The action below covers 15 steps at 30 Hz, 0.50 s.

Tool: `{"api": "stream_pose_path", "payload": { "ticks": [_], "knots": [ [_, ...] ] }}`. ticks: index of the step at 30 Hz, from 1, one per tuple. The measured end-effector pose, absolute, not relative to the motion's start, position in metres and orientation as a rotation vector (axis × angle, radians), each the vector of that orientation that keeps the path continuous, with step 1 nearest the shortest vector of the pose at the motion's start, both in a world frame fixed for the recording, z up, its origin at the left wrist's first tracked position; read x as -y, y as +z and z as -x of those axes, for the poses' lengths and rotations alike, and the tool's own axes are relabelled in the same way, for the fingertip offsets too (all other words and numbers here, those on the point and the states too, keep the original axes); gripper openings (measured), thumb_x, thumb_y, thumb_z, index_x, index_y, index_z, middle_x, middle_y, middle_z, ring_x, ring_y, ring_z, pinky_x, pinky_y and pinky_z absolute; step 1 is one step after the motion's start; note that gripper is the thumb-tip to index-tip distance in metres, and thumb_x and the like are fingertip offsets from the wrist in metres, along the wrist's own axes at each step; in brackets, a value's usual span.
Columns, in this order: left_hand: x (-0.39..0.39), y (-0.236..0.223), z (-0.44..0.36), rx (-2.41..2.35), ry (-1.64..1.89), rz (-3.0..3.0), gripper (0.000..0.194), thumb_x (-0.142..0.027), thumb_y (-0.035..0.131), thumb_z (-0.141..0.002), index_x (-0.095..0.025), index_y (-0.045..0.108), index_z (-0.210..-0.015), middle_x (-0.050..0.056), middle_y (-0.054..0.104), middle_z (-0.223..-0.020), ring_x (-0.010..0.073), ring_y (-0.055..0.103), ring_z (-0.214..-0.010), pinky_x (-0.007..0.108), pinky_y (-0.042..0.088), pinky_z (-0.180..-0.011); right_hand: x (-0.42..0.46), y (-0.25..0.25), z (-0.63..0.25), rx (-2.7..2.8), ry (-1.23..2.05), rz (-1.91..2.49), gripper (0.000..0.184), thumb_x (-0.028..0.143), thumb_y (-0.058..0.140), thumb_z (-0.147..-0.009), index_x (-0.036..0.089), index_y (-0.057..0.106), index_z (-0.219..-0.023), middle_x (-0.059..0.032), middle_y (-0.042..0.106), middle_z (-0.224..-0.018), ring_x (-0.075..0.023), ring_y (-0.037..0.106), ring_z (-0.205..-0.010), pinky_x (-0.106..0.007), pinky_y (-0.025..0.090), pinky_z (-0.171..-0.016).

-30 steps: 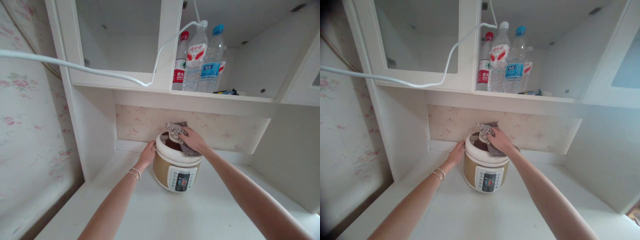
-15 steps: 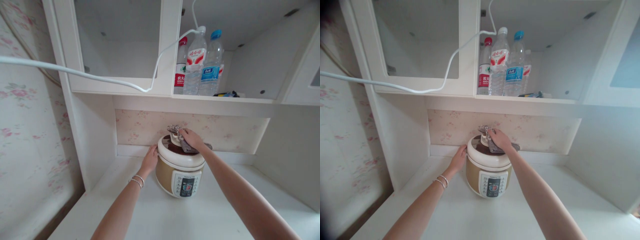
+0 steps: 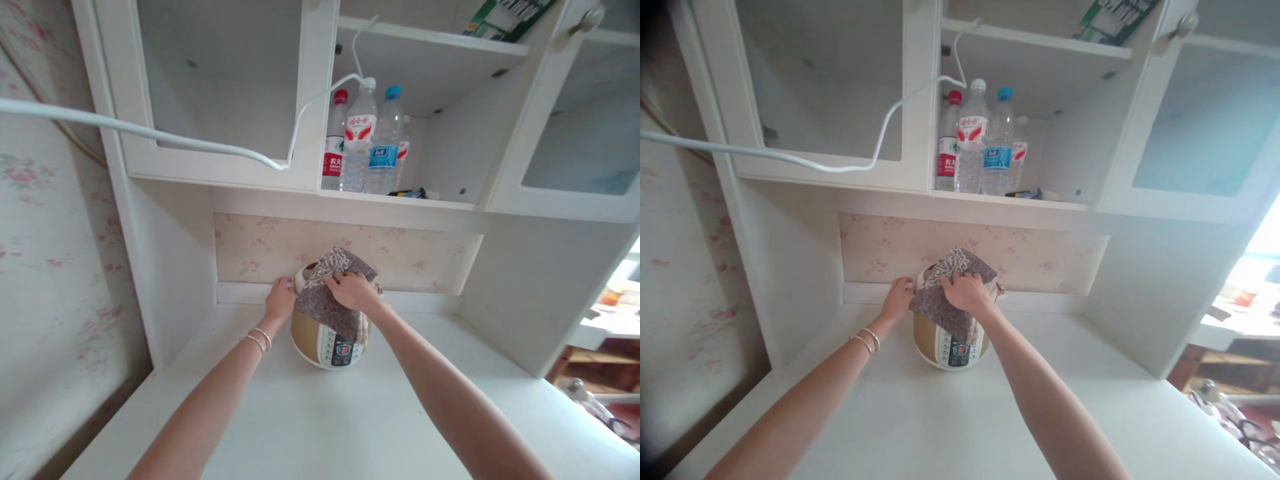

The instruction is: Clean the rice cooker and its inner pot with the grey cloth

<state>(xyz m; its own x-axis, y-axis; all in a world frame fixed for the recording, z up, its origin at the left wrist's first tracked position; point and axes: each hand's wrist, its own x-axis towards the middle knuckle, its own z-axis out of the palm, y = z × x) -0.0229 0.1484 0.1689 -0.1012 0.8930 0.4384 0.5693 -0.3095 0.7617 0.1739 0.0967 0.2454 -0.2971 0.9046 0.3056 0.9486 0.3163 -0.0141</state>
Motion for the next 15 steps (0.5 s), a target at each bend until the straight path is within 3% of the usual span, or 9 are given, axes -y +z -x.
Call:
{"api": "stream_pose_path", "payload": {
  "ticks": [4,7,12,15],
  "knots": [
    [-0.124,0.208,0.004,-1.481,1.615,-2.099,0.034,-0.012,0.034,-0.082,-0.02,0.058,-0.105,0.009,0.058,-0.117,0.02,0.05,-0.117,0.032,0.031,-0.106,-0.11,0.242,-0.18,2.204,-0.062,1.558,0.04,0.04,0.033,-0.092,0.023,0.062,-0.114,-0.0102,0.062,-0.12,-0.028,0.055,-0.113,-0.044,0.039,-0.095],
    [-0.114,0.227,-0.023,-1.267,1.456,-2.462,0.033,-0.019,0.036,-0.086,-0.022,0.062,-0.105,0.006,0.059,-0.121,0.0208,0.047,-0.12,0.034,0.024,-0.11,-0.118,0.232,-0.183,2.017,0.116,1.456,0.044,0.039,0.027,-0.093,0.024,0.058,-0.12,-0.0047,0.065,-0.116,-0.0204,0.061,-0.103,-0.033,0.048,-0.086],
    [-0.125,0.218,-0.059,-1.248,1.13,-2.507,0.049,-0.043,0.038,-0.09,-0.023,0.049,-0.132,0.004,0.036,-0.147,0.0273,0.025,-0.138,0.045,0.001,-0.115,-0.107,0.198,-0.2,1.644,0.256,1.33,0.054,0.036,0.012,-0.093,0.015,0.05,-0.124,-0.0122,0.061,-0.118,-0.0173,0.064,-0.094,-0.03,0.053,-0.077],
    [-0.141,0.212,-0.06,-1.304,1.051,-2.506,0.055,-0.051,0.035,-0.09,-0.026,0.042,-0.138,-0.001,0.025,-0.152,0.0269,0.015,-0.141,0.047,-0.007,-0.113,-0.086,0.147,-0.223,1.237,0.378,1.188,0.044,0.047,0.033,-0.088,0.017,0.056,-0.11,-0.0114,0.063,-0.107,-0.0203,0.063,-0.087,-0.033,0.054,-0.072]
  ]
}}
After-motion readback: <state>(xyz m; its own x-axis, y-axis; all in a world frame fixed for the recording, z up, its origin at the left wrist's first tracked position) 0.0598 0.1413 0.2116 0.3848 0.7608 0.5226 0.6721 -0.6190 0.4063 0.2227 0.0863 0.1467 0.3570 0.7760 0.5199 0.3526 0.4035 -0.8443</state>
